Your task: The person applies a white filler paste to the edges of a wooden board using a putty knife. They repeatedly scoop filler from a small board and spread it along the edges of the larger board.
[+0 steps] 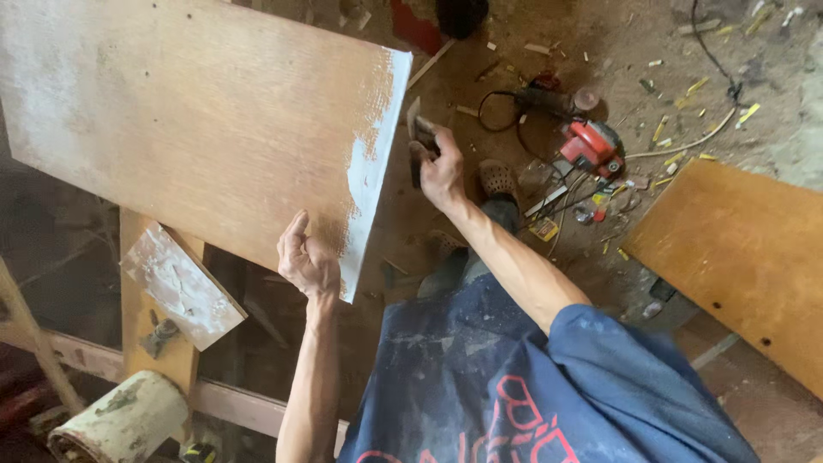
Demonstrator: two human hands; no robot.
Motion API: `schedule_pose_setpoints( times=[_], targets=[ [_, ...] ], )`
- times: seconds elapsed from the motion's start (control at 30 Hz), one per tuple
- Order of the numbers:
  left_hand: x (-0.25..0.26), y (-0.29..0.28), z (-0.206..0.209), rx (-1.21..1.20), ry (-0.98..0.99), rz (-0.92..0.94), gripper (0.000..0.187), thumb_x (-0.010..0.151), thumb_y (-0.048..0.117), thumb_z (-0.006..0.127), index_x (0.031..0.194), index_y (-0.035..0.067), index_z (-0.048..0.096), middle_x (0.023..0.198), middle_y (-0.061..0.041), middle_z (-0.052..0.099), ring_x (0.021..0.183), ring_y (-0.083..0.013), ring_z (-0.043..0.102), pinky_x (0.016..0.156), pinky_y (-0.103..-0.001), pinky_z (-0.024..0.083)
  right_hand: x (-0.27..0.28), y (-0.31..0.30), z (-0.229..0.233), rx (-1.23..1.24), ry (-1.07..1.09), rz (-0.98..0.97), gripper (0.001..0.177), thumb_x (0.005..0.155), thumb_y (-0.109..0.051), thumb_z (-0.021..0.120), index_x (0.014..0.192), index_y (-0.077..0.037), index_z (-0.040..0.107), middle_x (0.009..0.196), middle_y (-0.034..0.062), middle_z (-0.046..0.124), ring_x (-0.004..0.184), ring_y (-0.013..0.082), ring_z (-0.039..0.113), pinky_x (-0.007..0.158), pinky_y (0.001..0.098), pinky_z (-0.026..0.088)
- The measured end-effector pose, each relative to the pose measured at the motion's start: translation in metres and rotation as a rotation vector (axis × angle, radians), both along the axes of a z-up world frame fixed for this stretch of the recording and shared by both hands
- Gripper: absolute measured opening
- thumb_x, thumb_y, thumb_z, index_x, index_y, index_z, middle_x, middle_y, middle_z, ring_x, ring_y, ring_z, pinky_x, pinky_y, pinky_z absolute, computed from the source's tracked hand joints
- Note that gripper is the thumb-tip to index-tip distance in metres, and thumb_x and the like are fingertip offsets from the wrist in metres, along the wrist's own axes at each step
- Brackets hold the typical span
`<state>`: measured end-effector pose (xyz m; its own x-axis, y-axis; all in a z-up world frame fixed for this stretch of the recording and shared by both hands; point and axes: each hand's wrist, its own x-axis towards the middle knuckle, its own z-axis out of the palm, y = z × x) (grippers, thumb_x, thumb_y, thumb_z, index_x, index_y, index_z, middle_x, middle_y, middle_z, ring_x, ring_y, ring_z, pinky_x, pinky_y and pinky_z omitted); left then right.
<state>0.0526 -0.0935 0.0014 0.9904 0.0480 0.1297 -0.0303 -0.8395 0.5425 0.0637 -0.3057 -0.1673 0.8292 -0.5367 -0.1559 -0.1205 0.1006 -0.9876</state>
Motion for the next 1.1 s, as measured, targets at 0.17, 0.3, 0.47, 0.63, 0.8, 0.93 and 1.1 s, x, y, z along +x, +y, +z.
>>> schedule_pose_setpoints(
  times=[0.17, 0.3, 0.47, 0.63, 0.8, 0.93, 1.1],
  targets=[
    [0.0, -0.011, -0.003, -0.002, -0.02, 0.041, 0.039, 0.088, -0.008, 0.048, 0.117, -0.003, 0.073, 0.122, -0.019, 0.073, 0.114, -0.029, 0.069, 0.094, -0.035, 0.057, 0.032, -0.031, -0.003, -0.07, -0.063, -0.049, 0.031, 0.102, -0.009, 0.063, 0.133, -0.009, 0.061, 0.133, 0.0189, 0.065, 0.126, 0.0336, 0.063, 0.106, 0.0524, 0.055],
    [0.003, -0.02, -0.002, 0.015, -0.018, 0.089, 0.038, 0.089, -0.008, 0.049, 0.116, -0.002, 0.074, 0.121, -0.019, 0.074, 0.111, -0.0284, 0.07, 0.091, -0.035, 0.057, 0.054, -0.038, 0.002, -0.049, -0.084, -0.032, 0.026, 0.103, -0.013, 0.065, 0.129, -0.01, 0.064, 0.124, 0.0141, 0.072, 0.117, 0.0292, 0.068, 0.101, 0.0473, 0.061],
    [0.011, -0.026, 0.003, 0.018, -0.016, 0.121, 0.04, 0.088, -0.009, 0.048, 0.118, -0.001, 0.074, 0.122, -0.017, 0.074, 0.111, -0.0276, 0.07, 0.093, -0.034, 0.058, 0.041, -0.043, 0.005, -0.002, 0.072, -0.038, 0.033, 0.1, -0.021, 0.063, 0.131, -0.008, 0.061, 0.125, 0.012, 0.068, 0.114, 0.025, 0.068, 0.093, 0.0417, 0.062],
    [0.012, -0.03, 0.001, 0.042, -0.025, 0.148, 0.04, 0.086, -0.01, 0.049, 0.116, -0.001, 0.074, 0.12, -0.018, 0.074, 0.109, -0.0272, 0.07, 0.091, -0.034, 0.057, 0.045, -0.039, -0.008, -0.055, 0.022, 0.015, 0.03, 0.105, -0.023, 0.062, 0.131, -0.007, 0.061, 0.121, 0.0122, 0.07, 0.108, 0.023, 0.07, 0.092, 0.0378, 0.064],
    [0.015, -0.037, 0.0, 0.02, -0.078, 0.166, 0.04, 0.086, -0.011, 0.049, 0.116, -0.001, 0.074, 0.117, -0.02, 0.074, 0.107, -0.0277, 0.071, 0.095, -0.036, 0.057, 0.043, -0.069, 0.011, -0.134, 0.017, 0.057, 0.032, 0.103, -0.013, 0.064, 0.133, -0.002, 0.062, 0.13, 0.0164, 0.065, 0.12, 0.0283, 0.064, 0.102, 0.0413, 0.058],
    [0.01, -0.025, 0.006, -0.059, -0.114, 0.297, 0.037, 0.09, -0.008, 0.049, 0.115, 0.001, 0.074, 0.113, -0.017, 0.075, 0.1, -0.0255, 0.073, 0.088, -0.034, 0.061, 0.051, -0.148, 0.053, -0.388, -0.112, 0.263, 0.033, 0.099, -0.007, 0.071, 0.13, -0.001, 0.065, 0.126, 0.0165, 0.066, 0.117, 0.0316, 0.066, 0.103, 0.042, 0.055],
    [-0.015, -0.027, 0.012, 0.053, -0.205, 0.345, 0.04, 0.083, -0.011, 0.051, 0.114, -0.001, 0.075, 0.113, -0.018, 0.076, 0.104, -0.0316, 0.071, 0.094, -0.04, 0.057, 0.149, -0.259, 0.115, -1.052, -0.534, 0.998, 0.035, 0.096, -0.002, 0.078, 0.13, -0.009, 0.07, 0.132, 0.0107, 0.065, 0.117, 0.0303, 0.064, 0.099, 0.0434, 0.052]
  ],
)
